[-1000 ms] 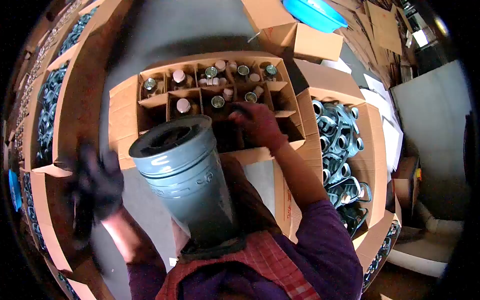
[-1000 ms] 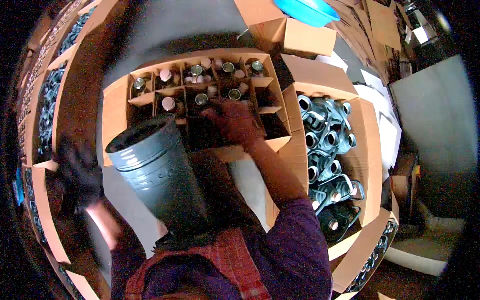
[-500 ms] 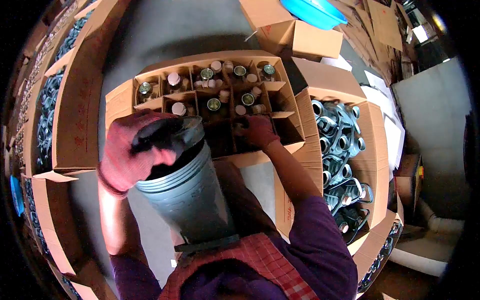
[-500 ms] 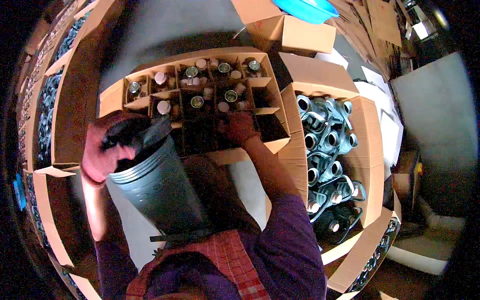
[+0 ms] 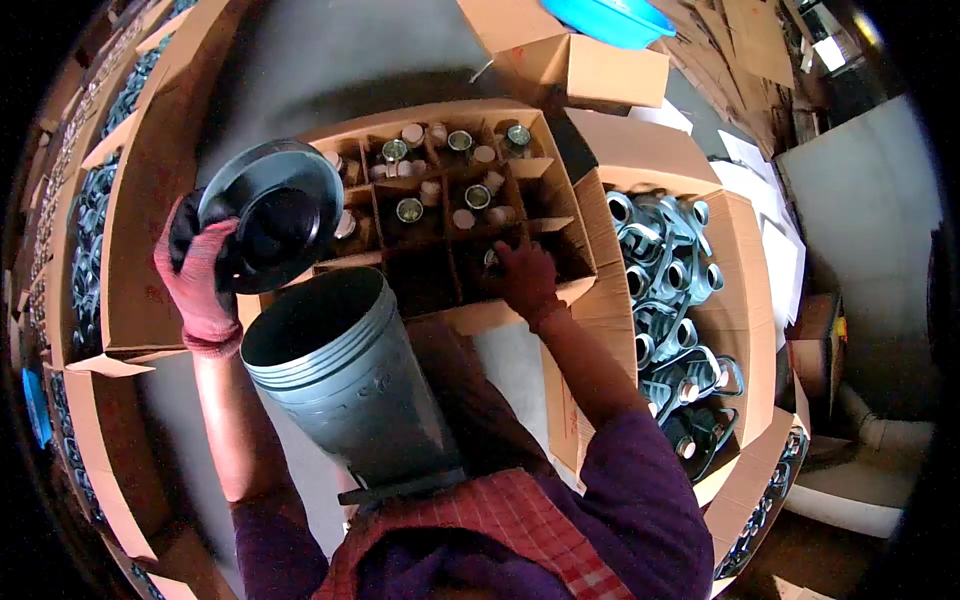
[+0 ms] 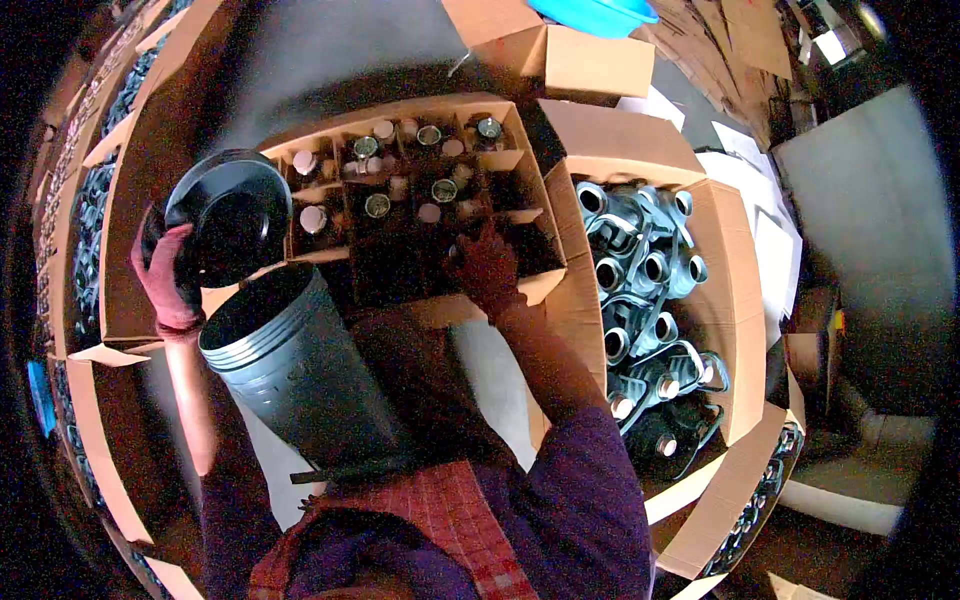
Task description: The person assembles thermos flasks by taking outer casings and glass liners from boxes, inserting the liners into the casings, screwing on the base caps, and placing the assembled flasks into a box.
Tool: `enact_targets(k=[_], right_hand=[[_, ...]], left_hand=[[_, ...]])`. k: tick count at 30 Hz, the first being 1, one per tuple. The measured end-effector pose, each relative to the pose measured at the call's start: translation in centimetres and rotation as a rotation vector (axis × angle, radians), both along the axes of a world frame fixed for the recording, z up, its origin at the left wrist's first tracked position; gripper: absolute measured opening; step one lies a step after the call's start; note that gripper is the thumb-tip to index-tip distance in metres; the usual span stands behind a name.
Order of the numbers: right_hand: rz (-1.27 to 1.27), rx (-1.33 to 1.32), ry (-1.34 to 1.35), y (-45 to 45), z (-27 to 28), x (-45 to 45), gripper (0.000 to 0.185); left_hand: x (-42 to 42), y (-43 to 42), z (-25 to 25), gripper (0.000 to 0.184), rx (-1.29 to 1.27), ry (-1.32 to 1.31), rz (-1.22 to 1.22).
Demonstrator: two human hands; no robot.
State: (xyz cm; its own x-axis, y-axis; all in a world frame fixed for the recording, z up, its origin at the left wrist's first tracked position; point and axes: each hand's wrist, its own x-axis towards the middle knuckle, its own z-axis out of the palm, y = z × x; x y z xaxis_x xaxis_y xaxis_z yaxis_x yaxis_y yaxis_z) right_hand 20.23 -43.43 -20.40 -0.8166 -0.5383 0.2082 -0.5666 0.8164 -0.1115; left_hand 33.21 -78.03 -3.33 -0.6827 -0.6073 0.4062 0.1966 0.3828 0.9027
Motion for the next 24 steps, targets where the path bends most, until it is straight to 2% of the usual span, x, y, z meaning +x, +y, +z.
enact_targets(k=[2,3,4,5,7,8,9,10,12,13,14,15,16,17,19,20,21,22,24], right_hand=[[0.022,-0.046,0.047,-0.5,-0.1,0.5,0.043],[-0.001,0.003,-0.043,-0.8,-0.4,0.7,0.041],[-0.022,0.053,-0.127,-1.2,-0.8,0.5,0.040],[-0.041,0.102,-0.205,-1.6,-1.0,0.0,0.038],[0.022,0.216,-0.195,-2.1,-1.5,0.1,0.032],[0.058,0.272,-0.191,-2.4,-1.7,0.0,0.030],[0.076,0.325,-0.211,-2.8,-1.7,-0.5,0.031],[0.100,0.379,-0.230,-3.2,-1.7,-1.0,0.032],[0.121,0.389,-0.286,-4.1,-1.2,-1.0,0.036],[0.125,0.353,-0.313,-4.2,-0.1,-1.2,0.039],[0.130,0.323,-0.338,-4.0,0.7,-1.2,0.042],[0.141,0.260,-0.319,-3.8,0.7,-1.3,0.047],[0.149,0.198,-0.295,-3.3,0.3,-1.2,0.052],[0.156,0.137,-0.272,-2.8,0.4,-1.2,0.058],[0.315,-0.056,0.046,-2.1,1.4,-1.5,0.069],[0.391,-0.154,0.195,-2.3,2.5,-1.3,0.075],[0.266,-0.110,0.064,-2.1,3.9,-1.2,0.075],[0.132,-0.063,-0.074,-2.4,7.4,-0.5,0.076],[0.090,-0.185,-0.165,-3.6,14.5,-0.5,0.093]], left_hand=[[-0.4,-2.9,-3.2,0.021,-0.271,-0.028,0.040],[-0.6,-3.4,-3.9,0.019,-0.437,0.004,0.054],[-0.6,-3.1,-4.1,0.016,-0.402,-0.051,0.045],[-0.9,-3.1,-4.5,0.016,-0.184,-0.012,0.028],[-1.6,-3.3,-6.2,0.016,0.253,0.061,-0.003],[-1.2,-3.8,-7.2,0.024,-0.027,-0.041,-0.064],[-1.9,-4.4,-8.5,0.023,0.163,0.009,-0.050],[-2.3,-3.9,-9.2,0.021,0.138,-0.021,-0.012],[-3.3,-3.8,-11.1,0.021,0.369,-0.026,-0.009],[-3.8,-4.2,-12.8,0.024,0.631,0.016,-0.037],[-4.1,-3.8,-14.2,0.031,0.521,0.090,-0.033],[-3.9,-0.1,-10.7,0.037,0.914,0.118,-0.054],[-4.4,0.6,-10.3,0.035,1.139,0.023,-0.068],[-4.6,0.1,-12.7,0.037,1.175,0.052,-0.199],[-5.4,0.2,-17.8,0.035,1.170,0.098,-0.240],[-5.1,1.3,-17.7,0.035,1.179,0.103,-0.283],[-4.5,2.0,-17.7,0.035,1.184,0.105,-0.341],[-4.5,3.3,-16.5,0.035,1.195,0.097,-0.401],[-4.8,6.1,-13.9,0.034,1.193,0.087,-0.523]])
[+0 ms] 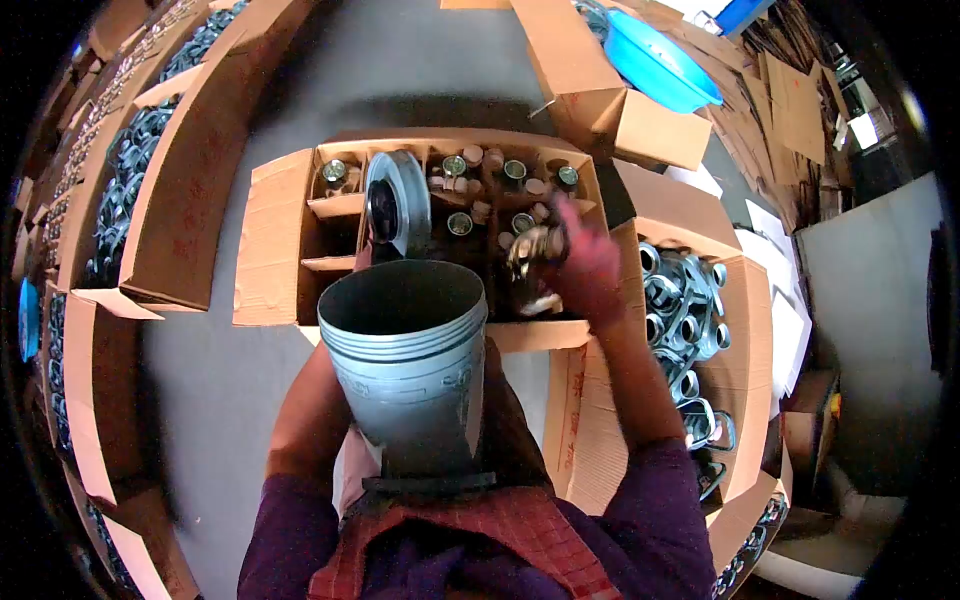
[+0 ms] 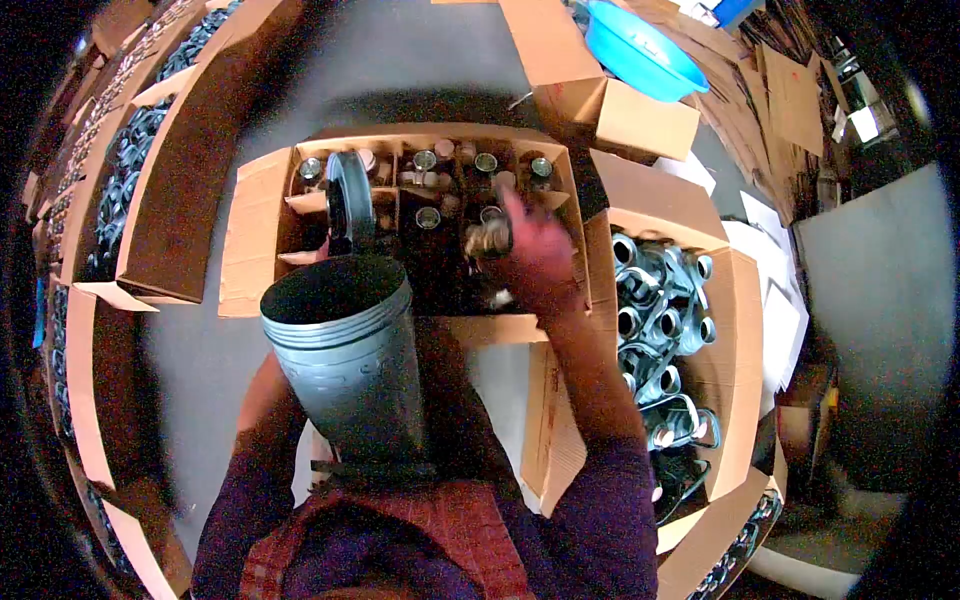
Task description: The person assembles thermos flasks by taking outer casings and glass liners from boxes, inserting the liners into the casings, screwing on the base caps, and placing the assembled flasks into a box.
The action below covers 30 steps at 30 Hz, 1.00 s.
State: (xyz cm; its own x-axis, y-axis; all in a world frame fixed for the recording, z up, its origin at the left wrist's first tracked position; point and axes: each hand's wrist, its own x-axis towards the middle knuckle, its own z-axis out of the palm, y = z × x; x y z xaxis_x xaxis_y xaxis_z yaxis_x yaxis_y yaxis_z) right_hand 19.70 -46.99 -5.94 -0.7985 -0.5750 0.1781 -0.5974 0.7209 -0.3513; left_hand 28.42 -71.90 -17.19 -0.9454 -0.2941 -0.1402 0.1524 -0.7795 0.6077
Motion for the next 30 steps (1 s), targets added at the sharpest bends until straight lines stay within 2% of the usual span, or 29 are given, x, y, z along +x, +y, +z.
enact_targets(k=[3,4,6,9,10,12,13,15,17,20,21,23,25,27,28,30], right_hand=[[0.236,-0.274,0.394,-2.7,9.0,-0.3,0.090],[0.293,-0.292,0.328,-3.6,11.7,0.5,0.090],[0.474,-0.263,0.456,-5.6,15.2,2.4,0.081],[0.837,-0.087,0.641,-7.6,15.8,4.8,0.062],[0.964,-0.073,0.620,-7.9,15.4,5.2,0.066],[1.137,-0.309,0.284,-7.8,16.1,4.6,0.056],[1.144,-0.441,0.134,-7.5,16.1,3.5,0.052],[0.826,-0.847,-0.265,-6.9,14.1,0.1,0.045],[0.613,-1.232,-0.595,-8.1,12.1,-3.7,0.041],[0.601,-1.378,-0.903,-8.8,9.9,-4.6,0.037],[0.620,-1.342,-0.969,-8.1,8.8,-3.8,0.035],[0.689,-1.139,-1.039,-7.3,8.2,-0.8,0.033],[0.817,-0.853,-1.077,-6.6,8.0,1.4,0.038],[0.961,-0.571,-1.179,-6.3,6.6,2.2,0.051],[0.899,-0.380,-0.991,-5.9,8.1,3.0,0.049],[0.913,-0.214,-0.777,-6.3,9.3,3.4,0.047]], left_hand=[[-0.7,2.9,3.7,0.034,0.001,0.117,-0.106],[-0.4,3.5,4.8,0.034,-0.013,0.157,-0.119],[-0.2,3.9,7.4,0.034,-0.019,0.242,-0.145],[-0.3,2.7,11.4,0.033,-0.015,0.344,-0.151],[-0.5,1.9,12.7,0.033,-0.012,0.368,-0.148],[-0.6,0.3,14.6,0.033,-0.004,0.401,-0.114],[-0.4,-0.3,15.3,0.033,-0.002,0.415,-0.091],[-0.6,-1.4,15.8,0.032,-0.005,0.440,-0.026],[0.2,-2.0,14.9,0.032,-0.017,0.493,0.037],[3.3,-1.4,12.9,0.032,-0.036,0.740,0.045],[4.4,-1.1,12.2,0.032,-0.046,0.834,0.021],[6.2,-1.1,11.7,0.031,-0.269,0.794,0.063],[7.3,-1.2,12.1,0.027,-0.729,0.665,0.170],[7.4,-0.6,13.5,0.031,-0.817,0.442,0.169],[7.3,0.0,14.3,0.034,-0.854,0.330,0.163],[6.3,-0.8,14.4,0.042,-0.098,0.378,-0.037]])
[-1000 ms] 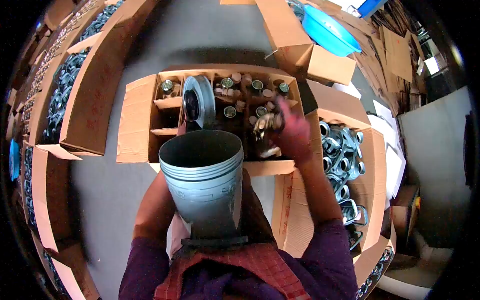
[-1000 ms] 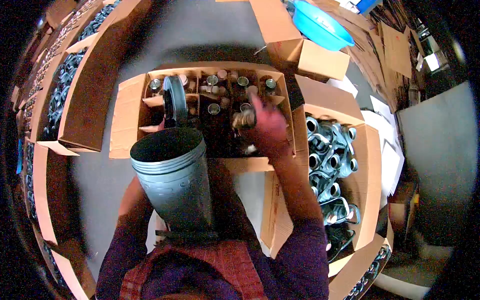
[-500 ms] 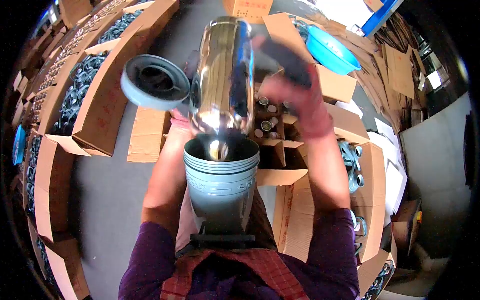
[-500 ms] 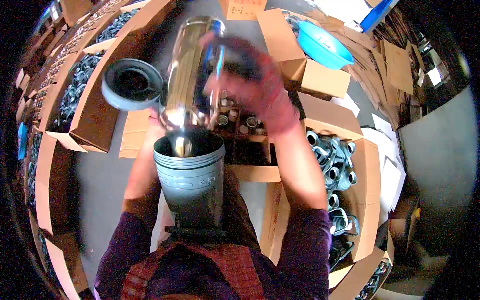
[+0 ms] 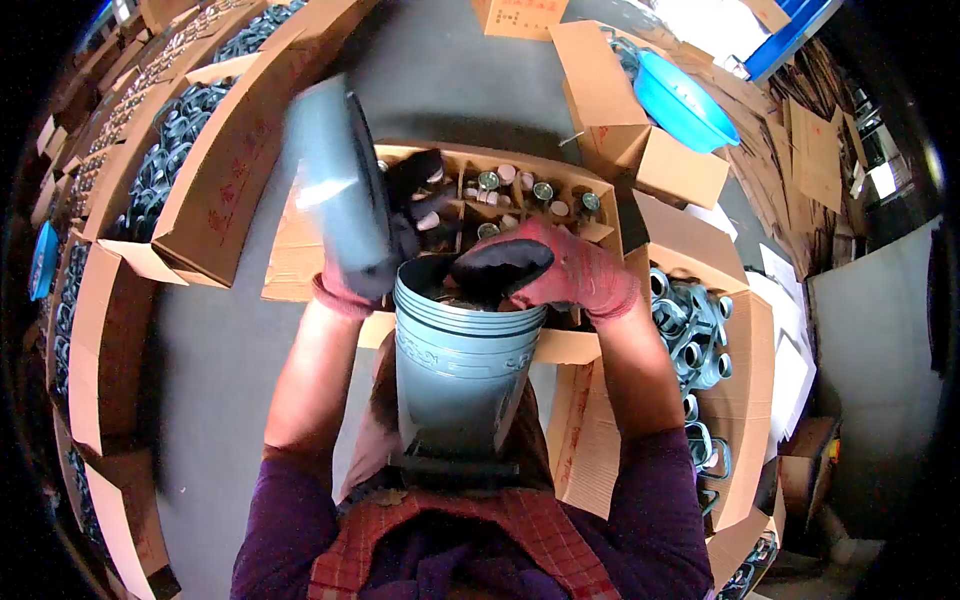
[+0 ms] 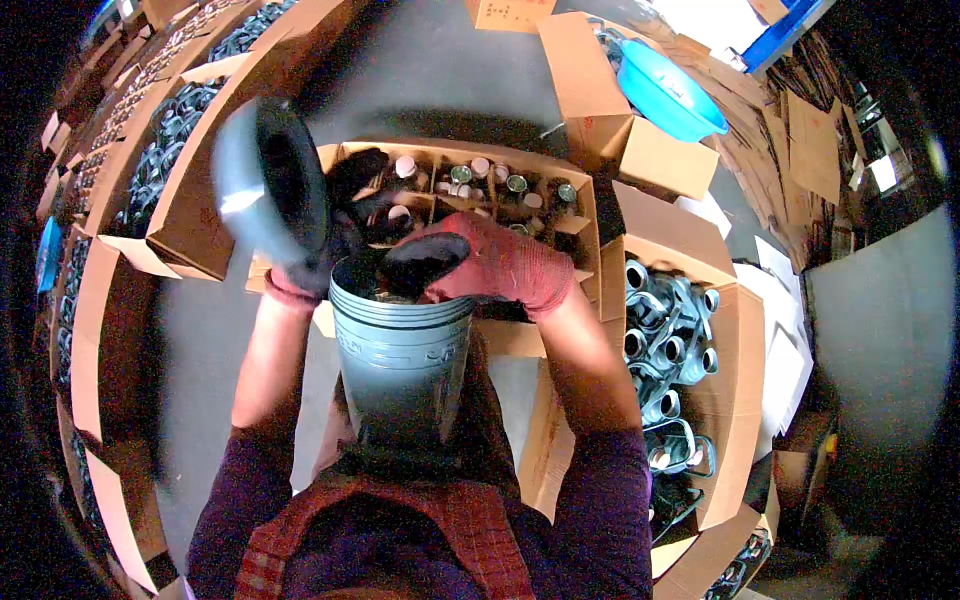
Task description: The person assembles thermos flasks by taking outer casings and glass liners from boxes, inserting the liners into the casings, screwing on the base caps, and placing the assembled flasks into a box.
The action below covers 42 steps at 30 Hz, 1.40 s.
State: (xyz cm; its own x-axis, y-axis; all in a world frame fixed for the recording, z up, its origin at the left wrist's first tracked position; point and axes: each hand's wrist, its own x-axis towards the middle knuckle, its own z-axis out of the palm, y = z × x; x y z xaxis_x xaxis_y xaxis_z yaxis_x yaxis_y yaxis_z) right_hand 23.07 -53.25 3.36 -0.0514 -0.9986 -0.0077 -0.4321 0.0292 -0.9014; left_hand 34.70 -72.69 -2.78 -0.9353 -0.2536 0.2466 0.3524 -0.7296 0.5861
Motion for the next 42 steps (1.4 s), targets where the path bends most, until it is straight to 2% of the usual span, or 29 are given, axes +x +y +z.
enact_targets(k=[1,2,3,5,6,8,10,11,12,13,14,18,21,24,25,26,29,30,33,35,37,40,41,42], right_hand=[[0.008,0.019,0.127,-0.2,0.4,0.3,0.046],[-0.010,0.059,0.084,-0.3,0.7,0.7,0.045],[-0.026,0.033,0.029,0.0,0.7,0.7,0.041],[-0.058,-0.021,-0.074,0.8,0.6,0.3,0.036],[-0.216,-0.133,-0.212,1.1,0.1,0.5,0.038],[-0.534,-0.349,-0.494,1.9,-1.6,1.1,0.042],[-0.616,-0.560,-0.553,1.3,-5.0,0.9,0.052],[-0.655,-0.670,-0.580,0.6,-5.6,1.3,0.056],[-0.537,-0.704,-0.618,0.3,-5.8,2.3,0.066],[-0.438,-0.738,-0.778,0.4,-6.5,2.9,0.066],[-0.521,-0.685,-0.773,1.4,-9.7,2.4,0.066],[-0.693,-0.775,-0.735,2.6,-13.1,2.5,0.060],[-0.755,-0.756,-0.552,3.1,-10.6,2.9,0.062],[-0.766,-0.717,-0.424,3.4,-7.5,3.4,0.058],[-0.765,-0.750,-0.423,3.3,-7.0,3.6,0.052],[-0.763,-0.783,-0.422,3.1,-6.6,3.8,0.045],[-0.914,-0.734,-0.546,2.7,-7.4,3.7,0.038],[-0.839,-0.797,-0.802,2.4,-7.5,3.8,0.032],[-0.805,-1.037,-0.653,1.6,-8.1,4.0,0.032],[-0.878,-0.916,-0.460,2.8,-9.6,3.7,0.035],[-0.879,-0.855,-0.453,3.6,-9.9,3.8,0.040],[-0.880,-0.720,-0.348,4.8,-8.8,4.5,0.049],[-0.822,-0.726,-0.336,4.6,-7.9,4.9,0.060],[-0.764,-0.731,-0.325,4.4,-7.0,5.3,0.072]], left_hand=[[0.1,-0.3,0.4,0.044,0.094,-0.061,0.089],[0.1,-0.6,0.9,0.045,0.184,-0.119,0.184],[-0.3,-2.1,-0.9,0.050,-0.210,-0.127,0.445],[0.7,-2.4,-1.0,0.055,-0.404,-0.057,0.659],[1.3,-2.2,-1.0,0.058,-0.472,-0.040,0.749],[3.3,-0.7,-0.5,0.043,-0.735,-0.034,0.865],[3.6,1.1,-0.3,0.078,-0.779,0.060,0.693],[2.9,2.0,-0.1,0.077,-0.740,0.263,0.587],[2.4,1.7,0.2,0.074,-0.937,0.308,0.518],[2.2,1.5,0.9,0.071,-1.131,0.352,0.440],[2.0,2.7,2.5,0.065,-1.019,0.243,0.400],[1.3,2.3,4.2,0.055,-1.118,0.416,0.329],[1.0,2.4,3.8,0.054,-1.039,0.495,0.313],[1.5,2.2,5.5,0.048,-1.228,0.477,0.261],[2.0,2.4,6.4,0.047,-1.283,0.450,0.245],[2.2,3.1,7.3,0.043,-1.351,0.415,0.276],[1.8,3.6,5.6,0.039,-1.199,0.302,0.431],[1.7,3.6,5.4,0.035,-1.182,0.307,0.465],[1.9,4.1,6.8,0.035,-1.406,0.519,0.591],[1.9,4.1,6.9,0.037,-1.512,0.604,0.644],[1.8,4.0,6.7,0.040,-1.554,0.626,0.634],[2.2,3.6,7.4,0.047,-1.527,0.590,0.427],[2.9,4.5,7.8,0.053,-1.540,0.551,0.456],[3.4,5.0,8.5,0.056,-1.668,0.475,0.396]])
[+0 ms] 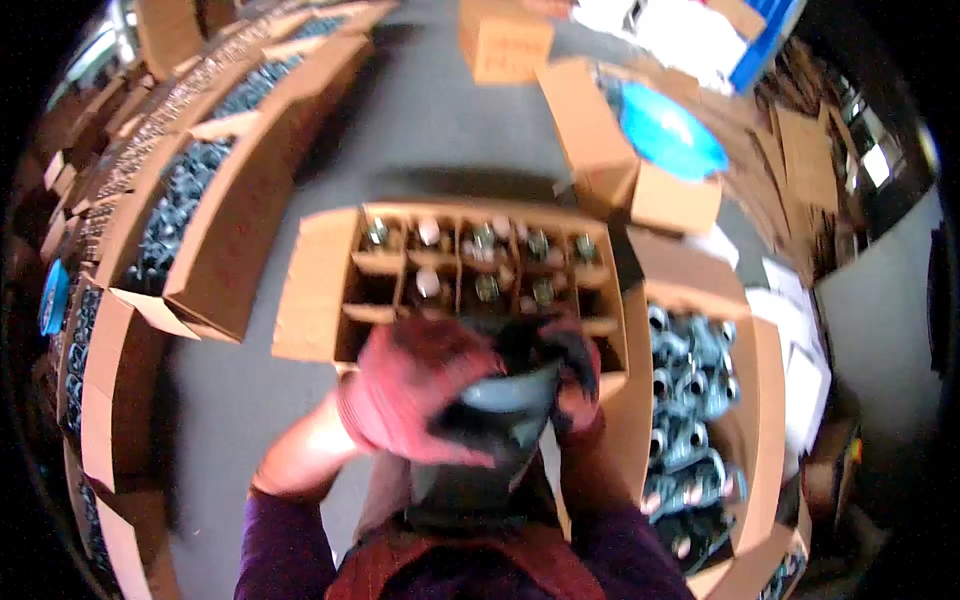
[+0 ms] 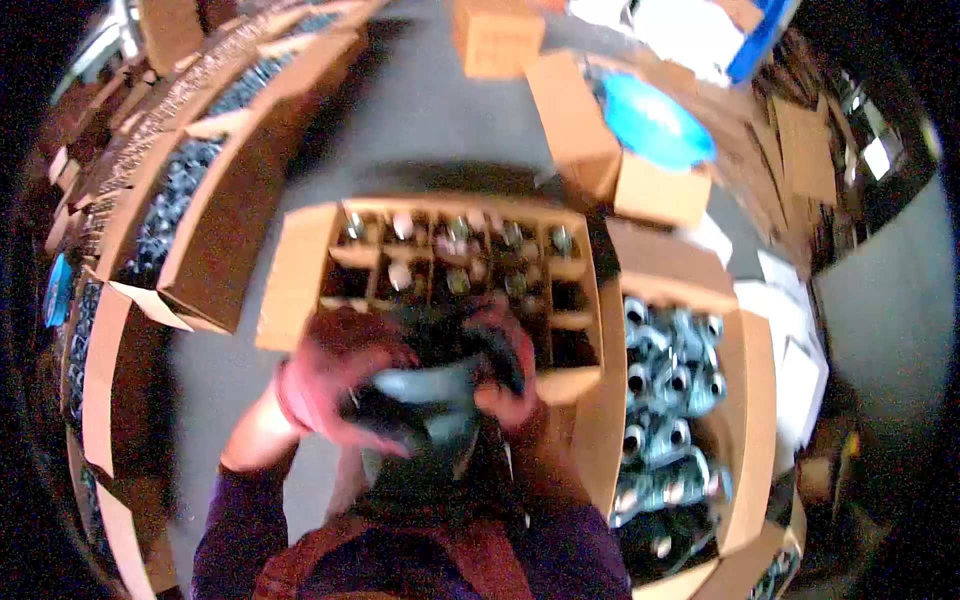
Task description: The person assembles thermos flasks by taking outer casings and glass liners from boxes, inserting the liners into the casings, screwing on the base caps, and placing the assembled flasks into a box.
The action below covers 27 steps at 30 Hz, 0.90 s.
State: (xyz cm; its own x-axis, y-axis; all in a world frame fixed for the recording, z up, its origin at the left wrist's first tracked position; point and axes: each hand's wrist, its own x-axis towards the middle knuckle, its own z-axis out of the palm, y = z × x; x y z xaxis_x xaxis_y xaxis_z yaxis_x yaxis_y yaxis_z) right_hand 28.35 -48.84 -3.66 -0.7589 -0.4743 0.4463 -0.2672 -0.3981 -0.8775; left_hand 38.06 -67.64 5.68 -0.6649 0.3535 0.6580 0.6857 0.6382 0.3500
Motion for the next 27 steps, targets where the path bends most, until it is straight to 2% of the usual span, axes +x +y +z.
enact_targets(k=[1,3,5,8,10,12,15,16,19,21,23,27], right_hand=[[0.048,-0.004,0.031,-0.2,0.9,0.4,0.083],[0.044,0.123,0.129,0.0,0.6,-1.0,0.082],[0.072,0.200,0.049,0.0,2.3,0.2,0.080],[0.081,0.233,0.142,0.1,-0.4,-0.6,0.058],[-0.128,0.217,0.275,-0.7,-0.1,0.8,0.041],[-0.171,0.199,0.293,-0.7,-1.7,0.7,0.025],[-0.337,0.231,0.329,-1.9,-2.8,1.0,0.028],[-0.115,0.089,-0.201,-2.1,-2.9,0.7,0.030],[-0.012,-0.216,-0.265,-3.0,-5.2,-0.2,0.033],[0.374,-0.194,-0.356,-2.5,-9.4,-4.4,0.048],[0.539,-0.414,-0.535,-4.2,-5.5,-3.2,0.053],[0.632,-0.574,-0.716,-6.7,-5.0,-2.9,0.056]], left_hand=[[0.4,0.5,0.7,0.059,-0.089,-0.107,0.058],[0.9,1.7,1.2,0.069,-0.250,-0.106,0.212],[1.6,2.0,1.0,0.060,-0.205,-0.114,0.231],[1.9,2.4,0.6,0.056,-0.182,-0.120,0.276],[2.0,2.3,0.1,0.055,-0.177,-0.103,0.314],[1.7,2.2,-1.2,0.052,-0.164,-0.071,0.334],[1.8,2.0,-1.2,0.046,-0.123,-0.039,0.358],[1.6,1.7,-1.5,0.045,-0.106,-0.038,0.336],[1.6,1.0,-1.6,0.044,-0.093,-0.050,0.324],[1.5,0.6,-1.8,0.044,-0.084,-0.061,0.308],[1.4,0.7,-1.7,0.043,-0.037,-0.021,0.296],[1.1,1.1,-2.4,0.033,0.048,-0.002,0.335]])
